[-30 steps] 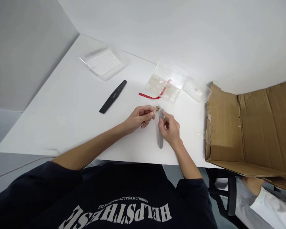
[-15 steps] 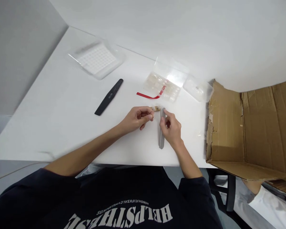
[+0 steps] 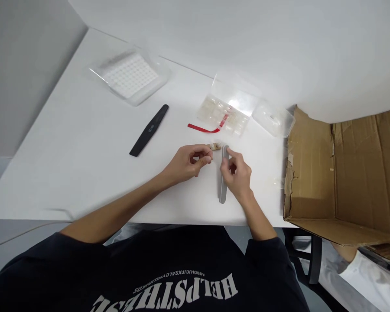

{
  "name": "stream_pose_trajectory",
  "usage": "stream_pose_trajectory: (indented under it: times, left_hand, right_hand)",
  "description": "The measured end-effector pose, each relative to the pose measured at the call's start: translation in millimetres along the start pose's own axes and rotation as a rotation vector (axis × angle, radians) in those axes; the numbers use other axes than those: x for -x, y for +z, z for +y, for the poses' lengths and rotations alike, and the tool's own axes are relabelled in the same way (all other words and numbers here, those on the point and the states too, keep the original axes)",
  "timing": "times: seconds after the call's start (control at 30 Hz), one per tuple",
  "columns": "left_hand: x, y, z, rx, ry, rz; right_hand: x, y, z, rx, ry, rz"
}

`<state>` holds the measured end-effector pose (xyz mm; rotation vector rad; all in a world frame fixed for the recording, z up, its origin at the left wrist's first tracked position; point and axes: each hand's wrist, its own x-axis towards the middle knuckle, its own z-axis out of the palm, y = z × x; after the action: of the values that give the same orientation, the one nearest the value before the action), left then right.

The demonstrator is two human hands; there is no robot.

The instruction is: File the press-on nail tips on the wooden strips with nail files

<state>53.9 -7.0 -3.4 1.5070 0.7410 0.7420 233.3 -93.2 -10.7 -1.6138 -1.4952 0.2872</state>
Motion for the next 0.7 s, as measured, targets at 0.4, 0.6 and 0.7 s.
stream_pose_trajectory:
  times: [0.4, 0.6, 0.7]
  left_hand:
    - [2.0, -0.4, 4.1, -0.047, 0.035, 0.01]
    - [3.1, 2.4, -0.4, -0.181, 0.122, 0.069]
    - [2.9, 3.3, -3.0, -0.224, 0.163, 0.081]
  right_hand:
    - [3.6, 0.3, -3.4, 0.019, -0.049, -0.025]
    - [2.7, 1.1, -3.6, 0.084, -0.102, -0.025]
    - [1.9, 2.2, -2.7, 0.117, -0.18, 0.017]
